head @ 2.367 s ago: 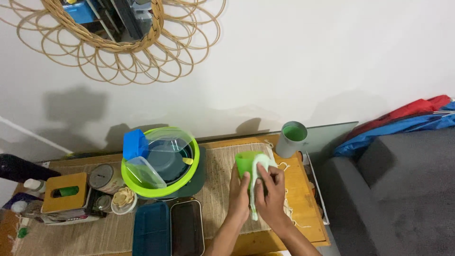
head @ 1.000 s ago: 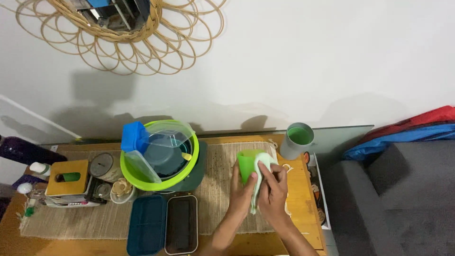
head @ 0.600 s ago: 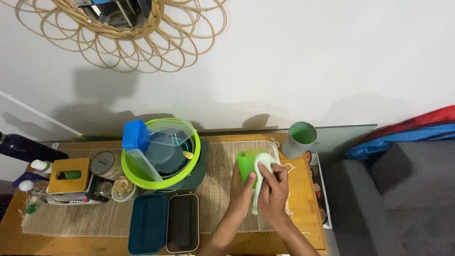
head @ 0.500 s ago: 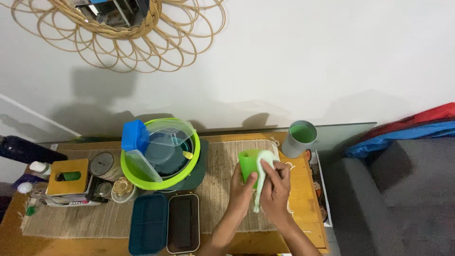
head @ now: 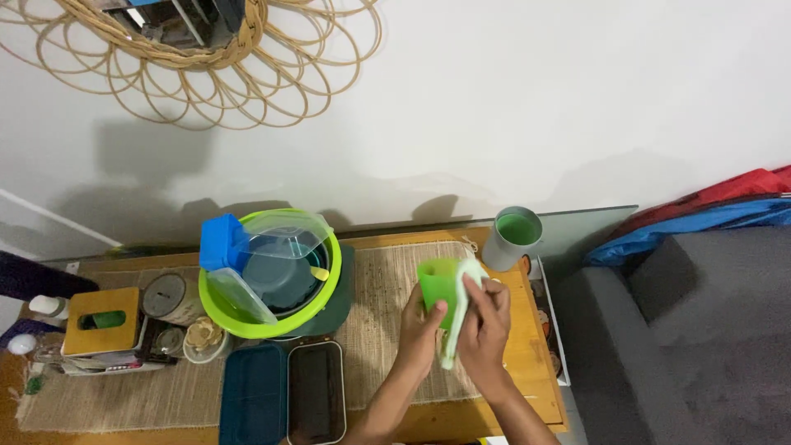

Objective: The person wipes the exterior of a light blue cup and then a green cup using a light green cloth on a wooden table. The person rotates each cup while wiping and places them back on the table after finishing.

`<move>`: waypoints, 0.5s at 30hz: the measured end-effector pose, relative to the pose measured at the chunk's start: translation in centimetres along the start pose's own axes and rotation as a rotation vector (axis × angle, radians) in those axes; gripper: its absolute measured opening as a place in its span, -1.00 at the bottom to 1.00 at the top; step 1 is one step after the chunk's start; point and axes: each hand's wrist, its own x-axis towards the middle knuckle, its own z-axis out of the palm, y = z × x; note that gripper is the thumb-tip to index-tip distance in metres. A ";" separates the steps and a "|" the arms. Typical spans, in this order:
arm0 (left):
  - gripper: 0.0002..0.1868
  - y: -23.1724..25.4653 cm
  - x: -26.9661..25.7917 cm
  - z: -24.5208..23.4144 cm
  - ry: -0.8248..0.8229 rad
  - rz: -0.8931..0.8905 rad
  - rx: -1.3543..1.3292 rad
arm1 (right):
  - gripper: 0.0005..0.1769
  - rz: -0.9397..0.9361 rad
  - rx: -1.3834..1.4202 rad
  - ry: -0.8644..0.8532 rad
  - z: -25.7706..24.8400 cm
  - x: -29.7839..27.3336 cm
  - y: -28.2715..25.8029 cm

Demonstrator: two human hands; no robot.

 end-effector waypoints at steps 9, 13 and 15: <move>0.03 1.5 -0.8 0.7 -0.007 0.029 -0.077 | -0.55 -0.100 0.005 -0.043 0.5 -0.6 -0.2; -0.18 -0.1 -0.5 0.1 0.020 0.014 -0.083 | -0.53 -0.118 -0.015 -0.045 0.2 0.0 -0.3; -0.33 -2.0 0.1 -0.8 -0.012 0.088 -0.123 | -0.53 0.038 0.001 -0.017 0.1 0.3 0.1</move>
